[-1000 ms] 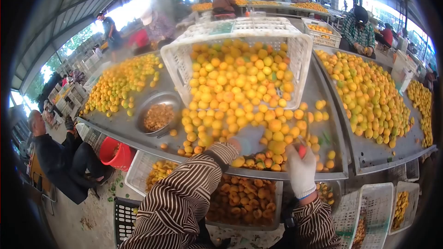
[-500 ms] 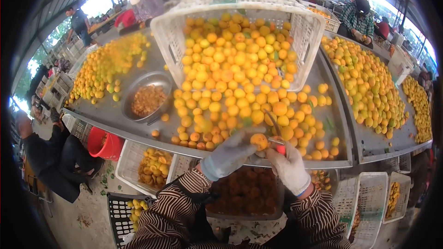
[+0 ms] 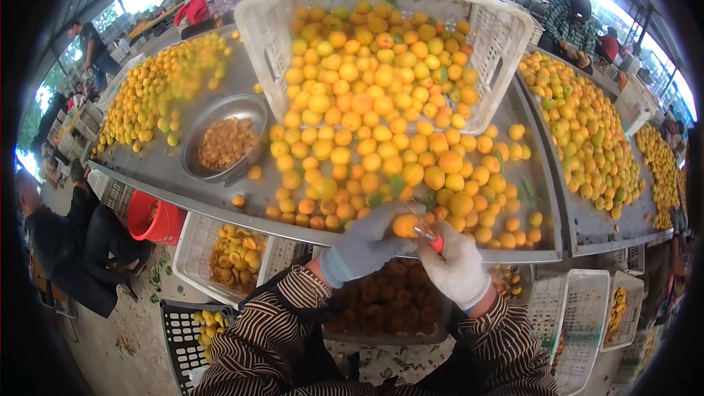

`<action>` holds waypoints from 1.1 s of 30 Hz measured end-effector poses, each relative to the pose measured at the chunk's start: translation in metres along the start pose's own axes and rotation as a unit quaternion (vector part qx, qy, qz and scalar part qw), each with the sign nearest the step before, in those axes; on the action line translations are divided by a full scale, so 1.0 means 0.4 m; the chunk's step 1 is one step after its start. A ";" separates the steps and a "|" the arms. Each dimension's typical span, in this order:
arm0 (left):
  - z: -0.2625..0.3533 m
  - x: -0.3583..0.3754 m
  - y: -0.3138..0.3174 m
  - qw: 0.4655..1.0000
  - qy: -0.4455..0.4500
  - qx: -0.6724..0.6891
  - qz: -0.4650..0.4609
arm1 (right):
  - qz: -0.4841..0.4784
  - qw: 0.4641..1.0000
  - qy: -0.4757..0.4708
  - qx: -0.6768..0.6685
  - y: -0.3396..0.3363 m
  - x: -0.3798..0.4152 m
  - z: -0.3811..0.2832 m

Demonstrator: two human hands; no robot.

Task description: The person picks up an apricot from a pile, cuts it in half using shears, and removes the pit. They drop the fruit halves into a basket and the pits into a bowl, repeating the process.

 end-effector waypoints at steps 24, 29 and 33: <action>-0.033 -0.014 -0.009 0.987 -0.058 0.147 -0.011 | -0.282 0.673 0.454 -0.511 0.140 0.118 -0.007; -0.032 -0.032 -0.036 0.930 -0.070 0.360 0.033 | 0.097 0.984 -0.016 -0.151 -0.025 -0.012 -0.002; -0.026 -0.028 -0.037 0.945 -0.037 0.324 0.008 | 0.051 0.998 -0.007 -0.025 -0.011 0.015 -0.006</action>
Point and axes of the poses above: each hand's wrist, its own x-axis away from the middle knuckle, its own y-axis out of the palm, z = x × y, the point moved 10 cm from there along -x, towards the middle knuckle, and after that the axes turned 14 degrees about z, right-handed, at the moved point
